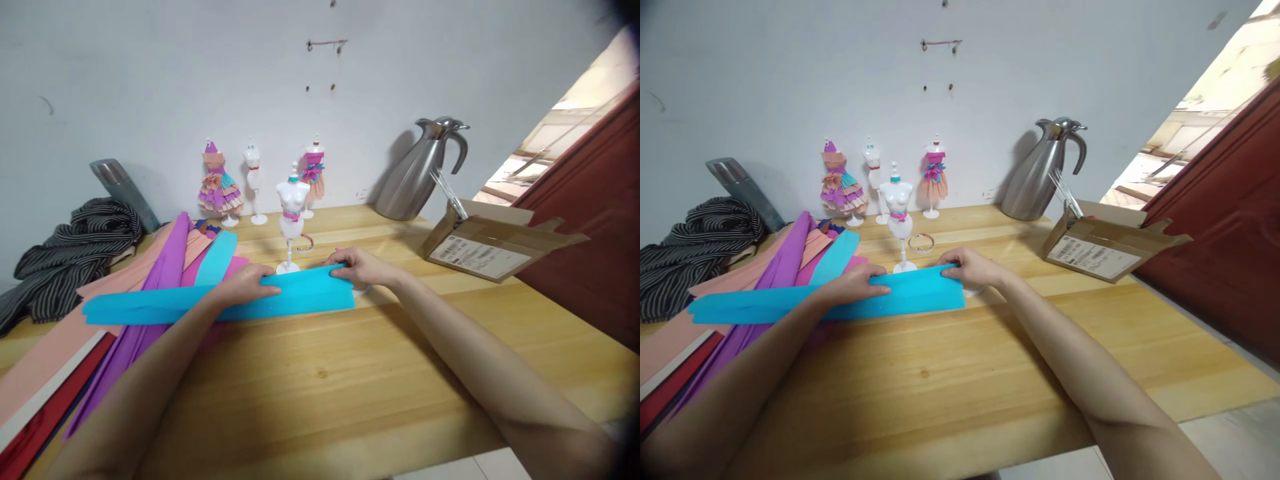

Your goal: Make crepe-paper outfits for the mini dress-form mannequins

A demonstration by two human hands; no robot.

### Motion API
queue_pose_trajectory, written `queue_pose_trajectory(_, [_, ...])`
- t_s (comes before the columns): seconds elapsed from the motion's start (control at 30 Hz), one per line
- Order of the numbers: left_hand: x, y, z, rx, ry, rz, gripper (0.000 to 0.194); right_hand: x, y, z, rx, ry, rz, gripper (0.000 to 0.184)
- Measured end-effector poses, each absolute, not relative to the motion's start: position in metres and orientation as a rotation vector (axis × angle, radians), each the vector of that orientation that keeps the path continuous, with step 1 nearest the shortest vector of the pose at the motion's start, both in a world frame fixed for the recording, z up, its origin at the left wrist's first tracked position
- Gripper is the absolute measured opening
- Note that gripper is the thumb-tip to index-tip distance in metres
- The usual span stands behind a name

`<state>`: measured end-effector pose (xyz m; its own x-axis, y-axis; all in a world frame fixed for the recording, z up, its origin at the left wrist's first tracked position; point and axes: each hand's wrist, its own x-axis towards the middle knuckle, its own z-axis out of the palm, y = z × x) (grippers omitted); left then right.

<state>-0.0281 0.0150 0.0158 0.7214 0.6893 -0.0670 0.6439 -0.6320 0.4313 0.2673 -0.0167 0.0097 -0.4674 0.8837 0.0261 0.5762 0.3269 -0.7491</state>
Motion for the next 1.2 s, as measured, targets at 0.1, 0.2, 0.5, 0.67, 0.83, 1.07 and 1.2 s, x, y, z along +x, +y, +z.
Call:
queue_pose_trajectory(0.1, [-0.032, 0.014, 0.024, 2.566, 1.094, 0.171, 0.032, 0.269, -0.018, 0.01, -1.326, -2.08, 0.955, 0.033])
queue_pose_trajectory(0.2, [-0.038, 0.014, 0.031, 2.66, 1.158, 0.145, 0.032, 0.269, -0.017, 0.008, -1.348, -2.082, 0.895, 0.034])
queue_pose_trajectory(0.5, [-0.056, 0.025, 0.04, 2.754, 1.18, 0.045, 0.015, 0.267, -0.01, -0.008, -1.48, -2.343, 0.457, 0.025])
queue_pose_trajectory(0.67, [-0.055, 0.021, 0.043, 2.797, 1.147, -0.086, 0.015, 0.266, -0.012, -0.008, -1.402, -2.417, 0.365, 0.027])
queue_pose_trajectory(0.83, [-0.047, 0.013, 0.04, 2.757, 1.05, -0.154, 0.027, 0.265, -0.017, 0.005, -1.284, -2.477, 0.412, 0.019])
queue_pose_trajectory(1.07, [-0.034, 0.004, 0.033, 2.799, 0.93, -0.287, 0.024, 0.263, -0.023, 0.013, -1.207, -2.611, 0.409, 0.021])
queue_pose_trajectory(1.2, [-0.032, 0.004, 0.032, 2.804, 0.964, -0.257, 0.026, 0.263, -0.024, 0.015, -1.318, -2.538, 0.3, 0.022])
